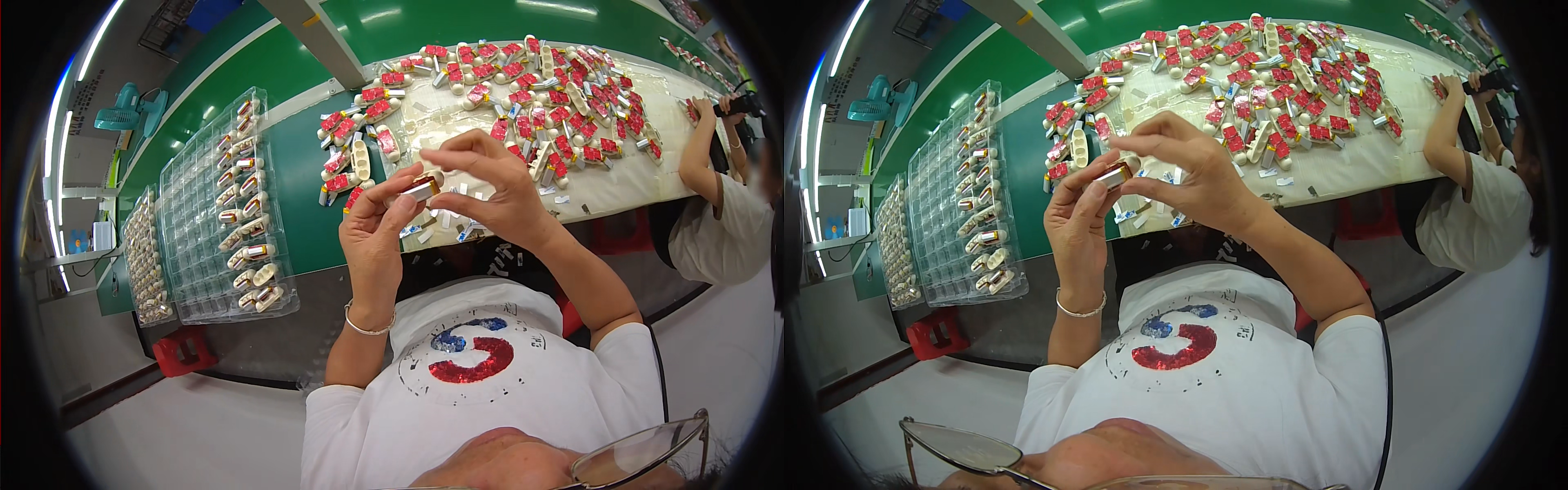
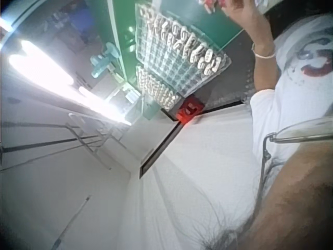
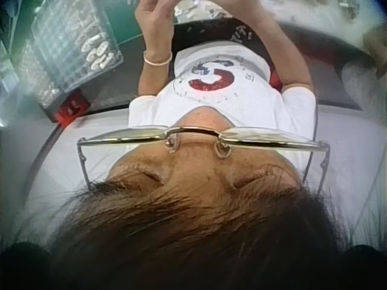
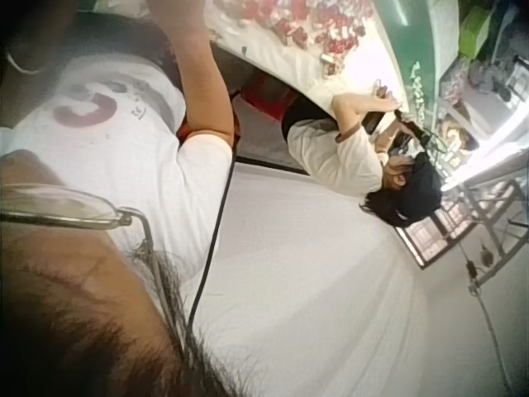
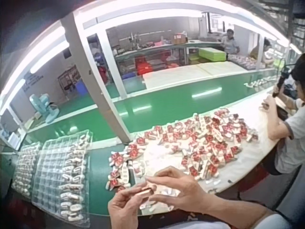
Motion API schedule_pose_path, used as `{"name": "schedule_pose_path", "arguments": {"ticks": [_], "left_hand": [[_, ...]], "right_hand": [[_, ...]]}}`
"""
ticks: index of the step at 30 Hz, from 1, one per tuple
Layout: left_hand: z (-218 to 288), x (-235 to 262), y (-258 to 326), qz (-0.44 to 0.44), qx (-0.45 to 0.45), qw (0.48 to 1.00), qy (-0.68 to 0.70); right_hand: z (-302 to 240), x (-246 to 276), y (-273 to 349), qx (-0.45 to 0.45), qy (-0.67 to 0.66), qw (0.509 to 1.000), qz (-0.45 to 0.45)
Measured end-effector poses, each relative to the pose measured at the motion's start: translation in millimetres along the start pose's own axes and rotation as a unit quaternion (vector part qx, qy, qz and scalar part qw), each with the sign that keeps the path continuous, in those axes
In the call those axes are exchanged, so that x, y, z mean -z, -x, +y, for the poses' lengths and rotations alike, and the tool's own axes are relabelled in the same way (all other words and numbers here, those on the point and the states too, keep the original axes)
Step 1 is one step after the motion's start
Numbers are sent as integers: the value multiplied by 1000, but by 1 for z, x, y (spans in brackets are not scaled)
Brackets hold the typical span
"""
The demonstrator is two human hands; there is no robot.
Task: The person sits at a green workbench and assembles small white candles by hand. They pick up a candle, wrap a red and silver foil label around it, and place the finished unit into a clear plastic tray. The process is repeated continuously throughout the clip.
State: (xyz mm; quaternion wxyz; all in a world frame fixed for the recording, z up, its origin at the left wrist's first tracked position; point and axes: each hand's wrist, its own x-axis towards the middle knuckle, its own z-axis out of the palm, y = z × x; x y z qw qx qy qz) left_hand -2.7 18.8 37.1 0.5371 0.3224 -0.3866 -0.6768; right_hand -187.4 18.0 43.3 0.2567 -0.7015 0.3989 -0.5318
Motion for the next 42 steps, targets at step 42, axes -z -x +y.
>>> {"name": "schedule_pose_path", "arguments": {"ticks": [42], "left_hand": [[10, 10, 0, 29, -19, 999, 16]], "right_hand": [[2, -39, -5, 31, -70, 996, 40]]}}
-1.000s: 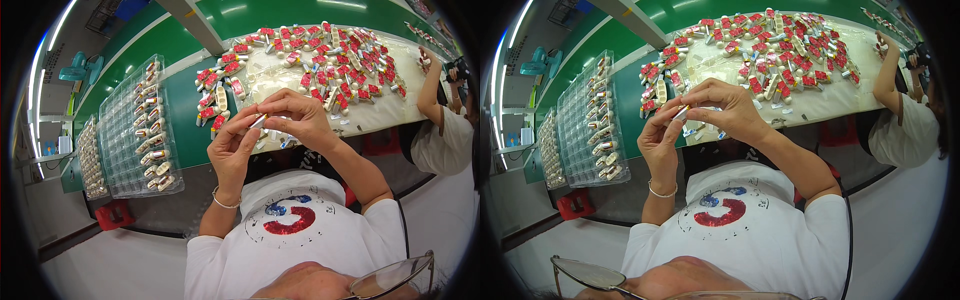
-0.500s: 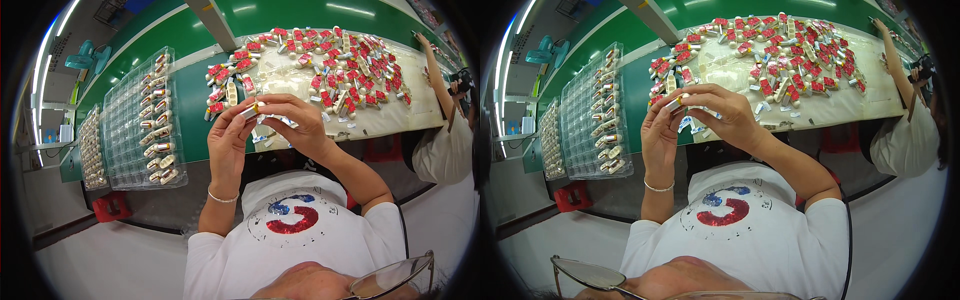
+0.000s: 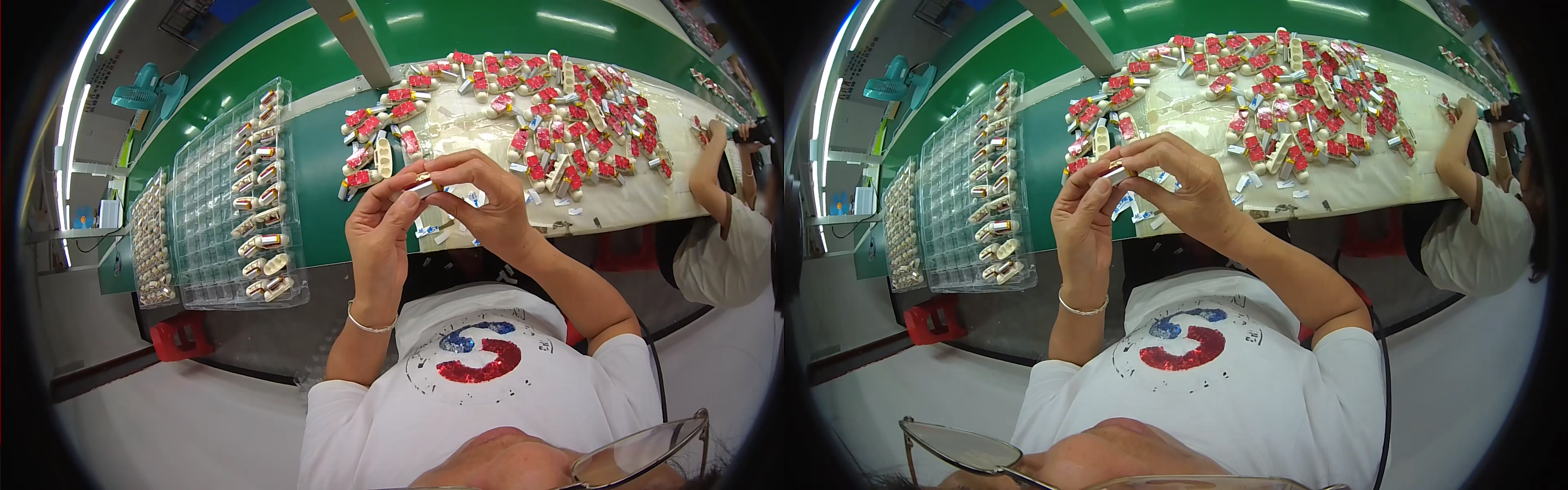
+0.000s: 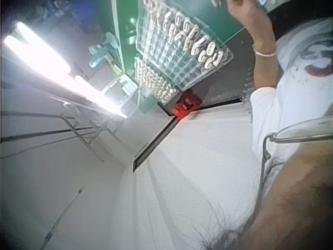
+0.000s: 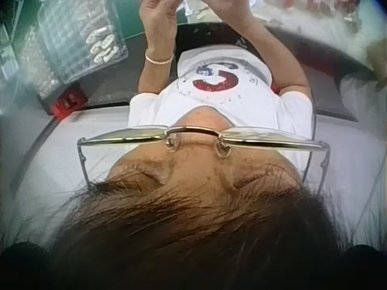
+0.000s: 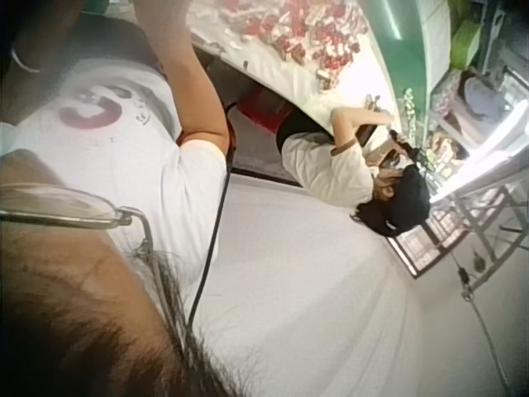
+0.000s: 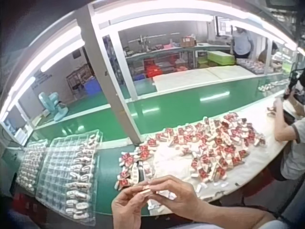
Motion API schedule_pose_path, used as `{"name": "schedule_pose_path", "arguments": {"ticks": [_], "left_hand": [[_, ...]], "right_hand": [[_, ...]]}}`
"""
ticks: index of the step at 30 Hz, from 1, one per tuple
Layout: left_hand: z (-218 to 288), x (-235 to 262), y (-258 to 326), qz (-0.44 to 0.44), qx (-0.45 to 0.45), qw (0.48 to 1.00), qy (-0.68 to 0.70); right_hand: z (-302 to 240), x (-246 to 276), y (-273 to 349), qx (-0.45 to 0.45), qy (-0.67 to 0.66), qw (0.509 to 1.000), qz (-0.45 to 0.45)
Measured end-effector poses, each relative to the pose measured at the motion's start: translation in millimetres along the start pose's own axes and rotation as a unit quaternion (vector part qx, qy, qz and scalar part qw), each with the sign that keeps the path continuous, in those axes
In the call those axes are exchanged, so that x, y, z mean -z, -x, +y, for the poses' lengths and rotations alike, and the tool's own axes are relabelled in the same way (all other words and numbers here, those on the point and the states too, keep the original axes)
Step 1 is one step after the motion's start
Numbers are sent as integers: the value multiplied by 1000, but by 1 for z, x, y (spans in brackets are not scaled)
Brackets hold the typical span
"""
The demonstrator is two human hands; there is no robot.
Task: The person sits at a green workbench and assembles small white candles by hand. They pick up a candle, wrap a red and silver foil label around it, and place the finished unit into a clear plastic tray. The process is repeated continuously throughout the clip.
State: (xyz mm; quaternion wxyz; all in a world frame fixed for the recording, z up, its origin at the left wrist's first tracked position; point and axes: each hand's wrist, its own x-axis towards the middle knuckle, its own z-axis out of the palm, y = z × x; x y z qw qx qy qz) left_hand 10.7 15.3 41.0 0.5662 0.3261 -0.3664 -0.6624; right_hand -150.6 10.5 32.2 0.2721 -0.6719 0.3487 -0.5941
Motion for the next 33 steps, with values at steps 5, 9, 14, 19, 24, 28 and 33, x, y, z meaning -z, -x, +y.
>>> {"name": "schedule_pose_path", "arguments": {"ticks": [5, 9, 14, 19, 24, 28, 33], "left_hand": [[-16, 12, -2, 12, -21, 998, -56], [-11, 21, 0, -75, -129, 923, -355], [6, 55, 15, -95, -111, 901, -408], [48, 110, 7, 16, -132, 906, -402], [102, 226, -24, 189, -210, 822, -494], [148, 307, -55, 181, -210, 718, -638], [177, 340, -97, 116, -222, 678, -691]], "right_hand": [[13, -11, 14, -93, -83, 992, 17], [26, -1, 30, -232, -169, 957, -32], [22, -4, 17, -350, -202, 898, -172], [36, -21, -14, -104, 146, 968, -177], [58, -30, -32, 6, 321, 916, -242], [56, -20, -32, -93, 307, 919, -229], [49, -7, -45, -2, 375, 894, -244]]}}
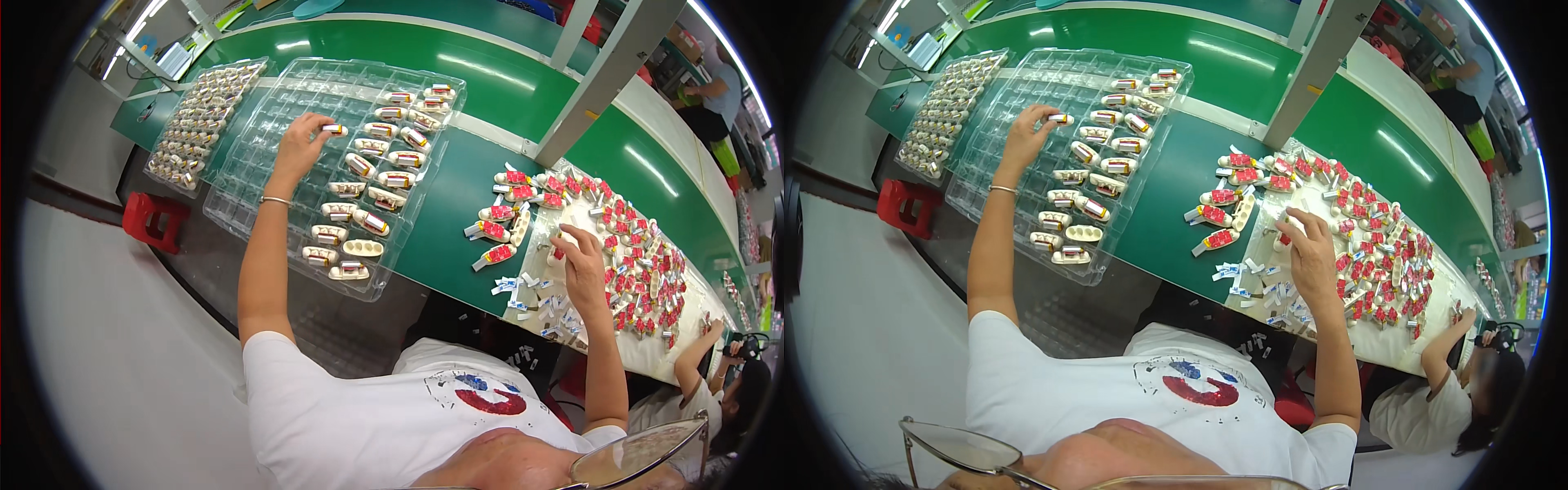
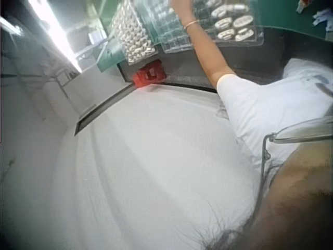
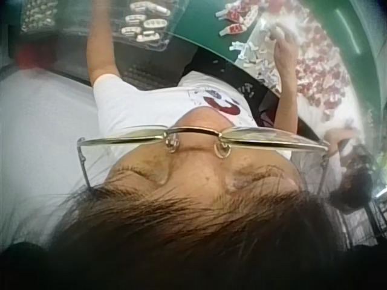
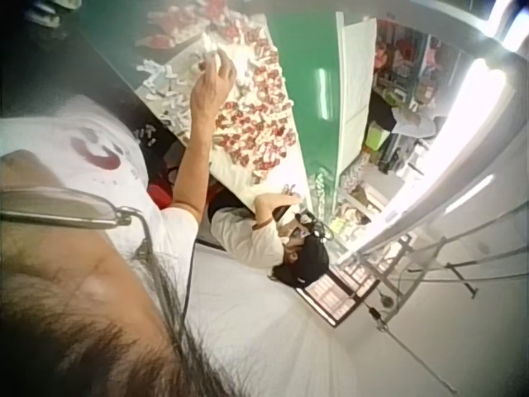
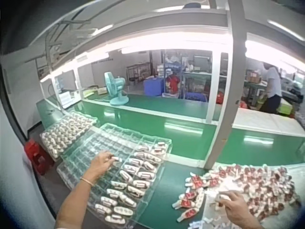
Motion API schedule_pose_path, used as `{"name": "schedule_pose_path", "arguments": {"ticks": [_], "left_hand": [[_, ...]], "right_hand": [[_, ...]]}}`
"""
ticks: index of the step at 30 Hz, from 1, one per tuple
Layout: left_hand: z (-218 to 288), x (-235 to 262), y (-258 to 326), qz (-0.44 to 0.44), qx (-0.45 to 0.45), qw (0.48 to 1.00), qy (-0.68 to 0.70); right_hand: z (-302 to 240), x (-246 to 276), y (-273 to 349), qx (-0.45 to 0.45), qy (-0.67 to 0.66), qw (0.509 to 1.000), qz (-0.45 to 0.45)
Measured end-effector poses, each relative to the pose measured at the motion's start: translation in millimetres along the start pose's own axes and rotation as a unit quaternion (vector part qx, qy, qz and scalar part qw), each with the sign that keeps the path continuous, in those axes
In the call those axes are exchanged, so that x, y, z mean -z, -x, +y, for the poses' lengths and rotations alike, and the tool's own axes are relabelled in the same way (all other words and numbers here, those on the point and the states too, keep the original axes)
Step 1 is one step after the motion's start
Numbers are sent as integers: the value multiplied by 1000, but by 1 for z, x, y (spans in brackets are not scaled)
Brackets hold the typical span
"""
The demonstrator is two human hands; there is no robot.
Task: The person sits at a green workbench and assembles small white candles by hand. They pick up a candle, wrap a red and silver foil label around it, and place the finished unit into a clear plastic tray. The process is repeated continuously throughout the clip.
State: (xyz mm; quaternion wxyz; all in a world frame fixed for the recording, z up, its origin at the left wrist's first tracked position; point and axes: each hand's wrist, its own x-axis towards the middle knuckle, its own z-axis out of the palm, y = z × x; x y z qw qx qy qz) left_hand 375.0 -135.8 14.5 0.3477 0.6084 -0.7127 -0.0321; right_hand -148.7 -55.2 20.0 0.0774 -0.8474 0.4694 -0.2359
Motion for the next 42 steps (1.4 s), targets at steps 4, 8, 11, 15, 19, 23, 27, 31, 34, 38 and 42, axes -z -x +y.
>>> {"name": "schedule_pose_path", "arguments": {"ticks": [4, 8, 11, 15, 19, 23, 27, 31, 34, 38, 42], "left_hand": [[-6, -17, -43, -42, -5, 999, 21], [1, -53, -94, -22, -49, 998, 42], [-2, -89, -124, 0, -124, 992, 0], [7, -123, -143, -42, -122, 990, -55], [8, -131, -147, -91, -86, 988, -92], [37, -126, -129, 4, -107, 989, -105], [135, -114, -86, -90, 24, 975, 201], [234, -120, -3, -244, -35, 939, 239], [276, -132, 37, -314, -63, 937, 137], [304, -143, 75, -203, -151, 965, 63], [312, -143, 95, -133, -138, 980, 44]], "right_hand": [[16, -5, -3, -38, -64, 993, -96], [16, -3, -5, -25, -27, 998, -47], [18, -1, -6, -73, -34, 996, -48], [26, -5, -4, 32, 27, 998, -43], [19, 0, -5, -5, -29, 997, -75], [13, -7, 4, 21, -47, 996, -74], [31, -18, 12, 24, -50, 998, -32], [39, -28, 9, 46, -57, 997, -11], [37, -23, 14, 25, -96, 995, 17], [27, -23, 26, 19, -91, 996, 3], [20, -24, 22, 35, -89, 995, 2]]}}
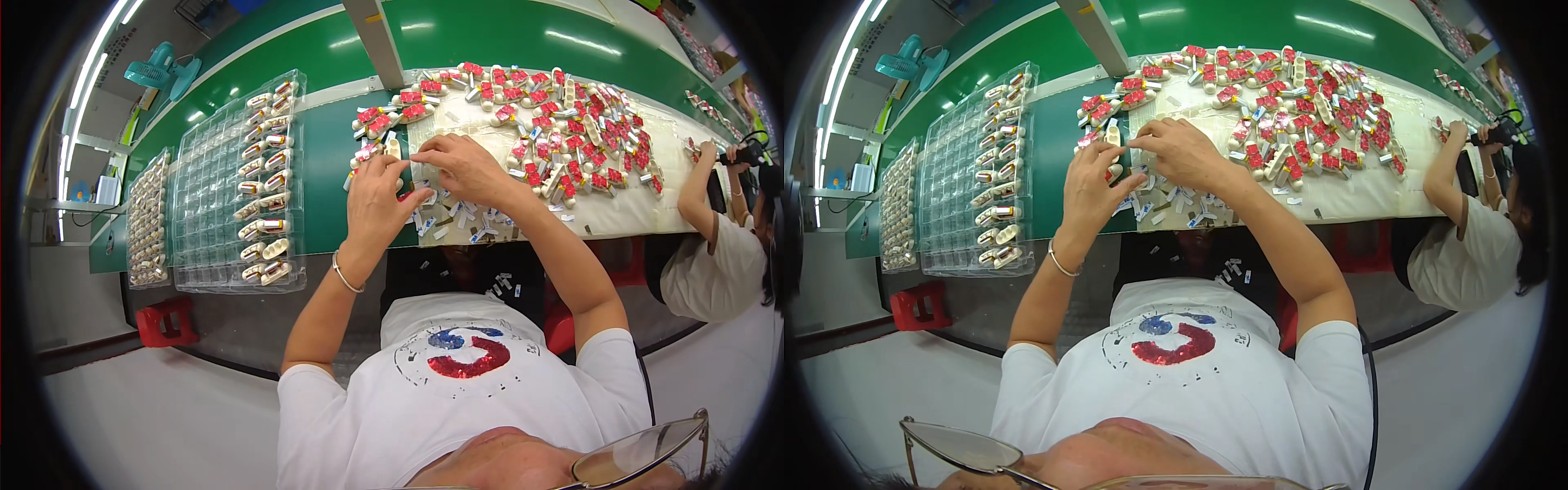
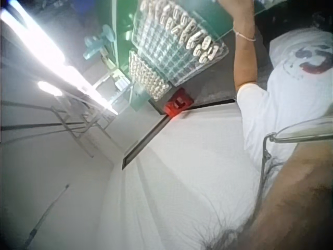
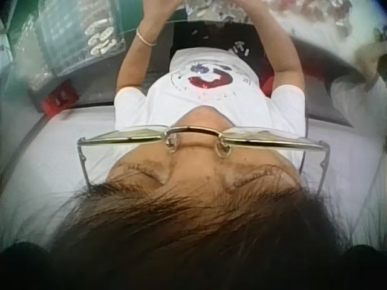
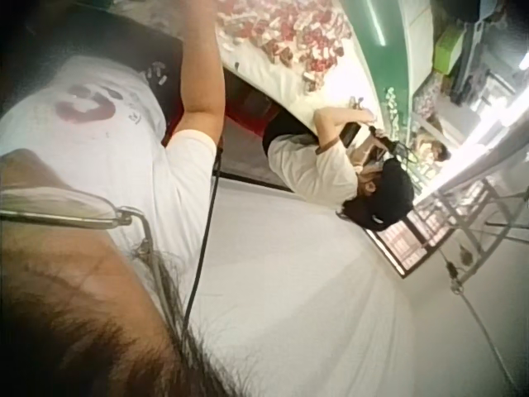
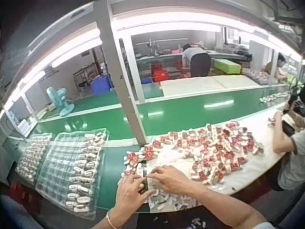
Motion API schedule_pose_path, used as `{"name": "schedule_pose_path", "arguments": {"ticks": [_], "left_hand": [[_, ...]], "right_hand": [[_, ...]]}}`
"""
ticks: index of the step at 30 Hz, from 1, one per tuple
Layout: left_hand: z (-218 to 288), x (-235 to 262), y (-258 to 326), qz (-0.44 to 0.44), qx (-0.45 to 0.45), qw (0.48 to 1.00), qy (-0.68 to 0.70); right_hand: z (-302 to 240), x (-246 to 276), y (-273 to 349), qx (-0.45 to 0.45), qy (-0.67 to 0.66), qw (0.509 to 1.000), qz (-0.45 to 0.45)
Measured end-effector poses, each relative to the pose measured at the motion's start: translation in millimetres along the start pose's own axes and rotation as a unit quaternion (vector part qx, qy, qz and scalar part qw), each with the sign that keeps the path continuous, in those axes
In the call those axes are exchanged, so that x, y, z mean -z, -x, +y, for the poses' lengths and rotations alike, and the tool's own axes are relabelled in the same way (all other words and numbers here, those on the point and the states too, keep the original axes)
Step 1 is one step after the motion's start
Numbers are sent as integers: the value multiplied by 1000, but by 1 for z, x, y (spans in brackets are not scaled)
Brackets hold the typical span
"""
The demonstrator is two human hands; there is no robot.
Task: The person sits at a green workbench and assembles small white candles by hand. They pick up a candle, wrap a red and silver foil label around it, and place the finished unit into a clear plastic tray. The process is repeated continuously throughout the clip.
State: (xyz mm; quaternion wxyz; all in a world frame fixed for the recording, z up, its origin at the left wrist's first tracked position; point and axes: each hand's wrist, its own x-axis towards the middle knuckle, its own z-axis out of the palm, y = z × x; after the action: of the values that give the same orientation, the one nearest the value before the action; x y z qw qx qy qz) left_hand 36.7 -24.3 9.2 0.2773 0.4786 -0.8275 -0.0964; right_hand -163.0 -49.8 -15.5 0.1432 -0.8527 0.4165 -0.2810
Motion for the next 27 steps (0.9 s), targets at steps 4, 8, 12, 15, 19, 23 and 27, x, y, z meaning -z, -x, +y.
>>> {"name": "schedule_pose_path", "arguments": {"ticks": [4, 8, 12, 15, 19, 23, 27], "left_hand": [[7, -12, 22, 13, 37, 998, -43], [9, -16, 19, 53, -8, 995, -81], [20, -15, 17, 3, 168, 927, 334], [35, -4, 7, -64, 236, 848, 469], [37, -7, 3, -78, 287, 779, 552], [44, -5, 3, -70, 309, 753, 576], [46, -2, 2, -69, 309, 750, 581]], "right_hand": [[2, -2, 6, 15, -49, 998, -45], [5, -9, 9, -3, -107, 993, -50], [-8, 7, 21, -93, -382, 919, 36], [-18, 25, 31, -207, -525, 825, 16], [-34, 37, 45, -238, -582, 776, 40], [-43, 46, 56, -230, -580, 780, 43], [-50, 50, 61, -225, -612, 754, 74]]}}
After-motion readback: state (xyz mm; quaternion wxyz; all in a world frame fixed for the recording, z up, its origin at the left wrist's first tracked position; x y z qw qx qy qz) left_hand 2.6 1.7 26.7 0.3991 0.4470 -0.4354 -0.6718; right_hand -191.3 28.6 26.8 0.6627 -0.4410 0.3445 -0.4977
